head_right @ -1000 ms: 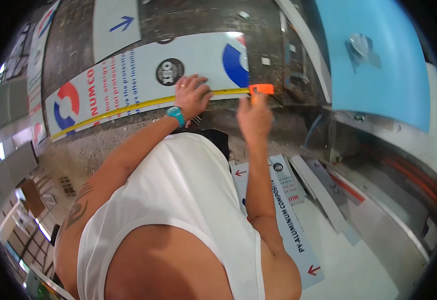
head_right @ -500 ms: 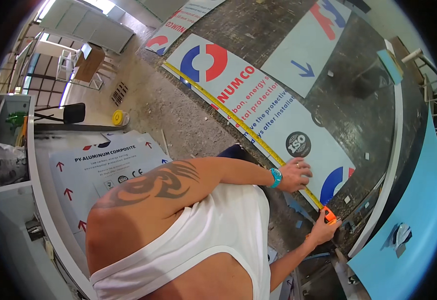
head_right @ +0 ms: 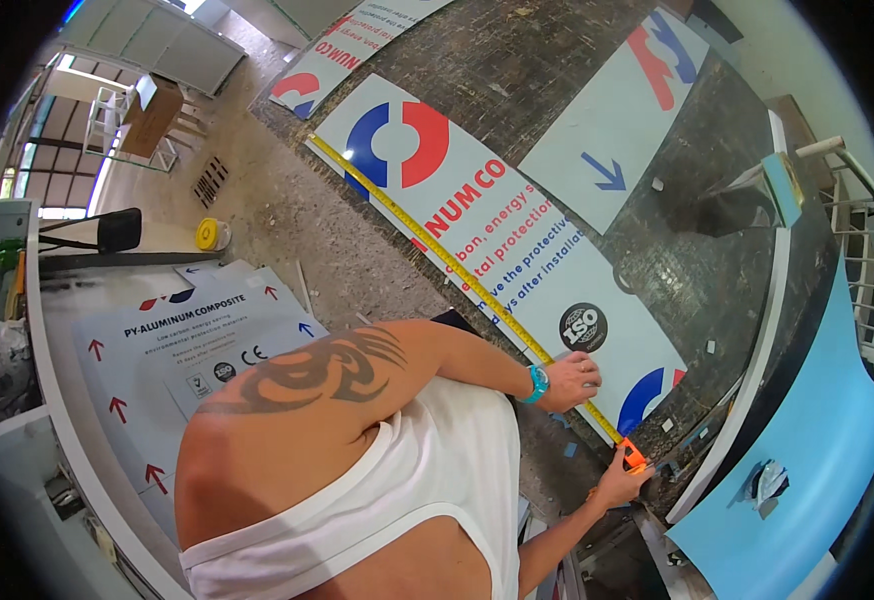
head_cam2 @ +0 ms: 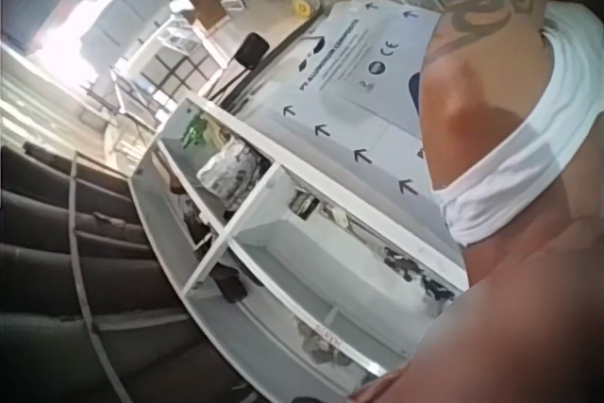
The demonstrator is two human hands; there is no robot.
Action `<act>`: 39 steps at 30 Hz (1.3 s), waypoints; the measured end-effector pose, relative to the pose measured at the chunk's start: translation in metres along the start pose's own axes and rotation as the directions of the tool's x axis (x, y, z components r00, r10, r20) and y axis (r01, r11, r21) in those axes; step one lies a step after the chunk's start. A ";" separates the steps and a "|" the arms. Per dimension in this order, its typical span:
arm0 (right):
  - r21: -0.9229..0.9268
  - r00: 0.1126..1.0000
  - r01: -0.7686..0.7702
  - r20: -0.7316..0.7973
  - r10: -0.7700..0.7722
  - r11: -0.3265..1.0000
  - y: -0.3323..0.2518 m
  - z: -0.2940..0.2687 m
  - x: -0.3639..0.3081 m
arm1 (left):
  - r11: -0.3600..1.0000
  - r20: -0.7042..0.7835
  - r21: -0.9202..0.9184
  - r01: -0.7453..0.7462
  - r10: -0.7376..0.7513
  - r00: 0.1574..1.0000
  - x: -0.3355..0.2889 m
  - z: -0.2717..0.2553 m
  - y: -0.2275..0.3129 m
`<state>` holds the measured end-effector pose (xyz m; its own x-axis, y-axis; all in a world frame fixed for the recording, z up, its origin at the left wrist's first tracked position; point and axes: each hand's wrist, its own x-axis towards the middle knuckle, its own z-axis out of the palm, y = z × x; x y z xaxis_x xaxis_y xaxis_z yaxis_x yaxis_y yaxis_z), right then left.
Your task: Measuring and inspecting aluminum composite panels on a large workbench using a tape measure.
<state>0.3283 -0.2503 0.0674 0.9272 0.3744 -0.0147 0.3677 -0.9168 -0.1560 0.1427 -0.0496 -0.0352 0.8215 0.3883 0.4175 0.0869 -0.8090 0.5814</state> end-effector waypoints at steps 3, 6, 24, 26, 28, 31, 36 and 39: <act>0.006 0.999 -0.041 0.012 0.041 0.999 0.000 -0.001 -0.004 | 0.998 0.096 0.000 0.057 -0.056 0.994 -0.007 -0.003 0.002; 0.017 0.998 -0.060 0.030 0.059 0.998 -0.002 -0.001 -0.003 | 0.992 0.179 0.019 0.126 -0.128 0.976 -0.006 -0.005 0.001; 0.150 0.993 0.096 -0.086 -0.084 0.984 -0.084 -0.005 0.079 | 0.995 0.194 -0.004 0.097 -0.095 0.976 0.108 -0.019 -0.082; 0.151 0.994 0.081 -0.081 -0.070 0.985 -0.088 -0.001 0.088 | 0.996 0.192 -0.009 0.094 -0.090 0.977 0.116 -0.012 -0.088; 0.169 0.982 0.149 -0.138 -0.126 0.974 -0.090 0.007 0.098 | 0.995 0.162 0.005 0.100 -0.100 0.982 0.121 -0.007 -0.093; 0.185 0.965 0.218 -0.186 -0.183 0.958 -0.100 0.018 0.107 | 0.993 0.136 0.021 0.117 -0.119 0.984 0.122 -0.007 -0.100; 0.184 0.977 0.169 -0.158 -0.140 0.968 -0.110 0.023 0.112 | 0.995 0.127 0.038 0.089 -0.094 0.987 0.126 -0.018 -0.109; 0.196 0.959 0.221 -0.221 -0.177 0.955 -0.100 0.029 0.116 | 0.995 0.117 0.084 0.046 -0.056 0.991 0.129 -0.017 -0.110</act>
<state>0.3971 -0.1113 0.0523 0.8400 0.4907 0.2314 0.5425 -0.7655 -0.3460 0.2291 0.0974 -0.0334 0.8758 0.3785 0.2993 0.1719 -0.8243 0.5394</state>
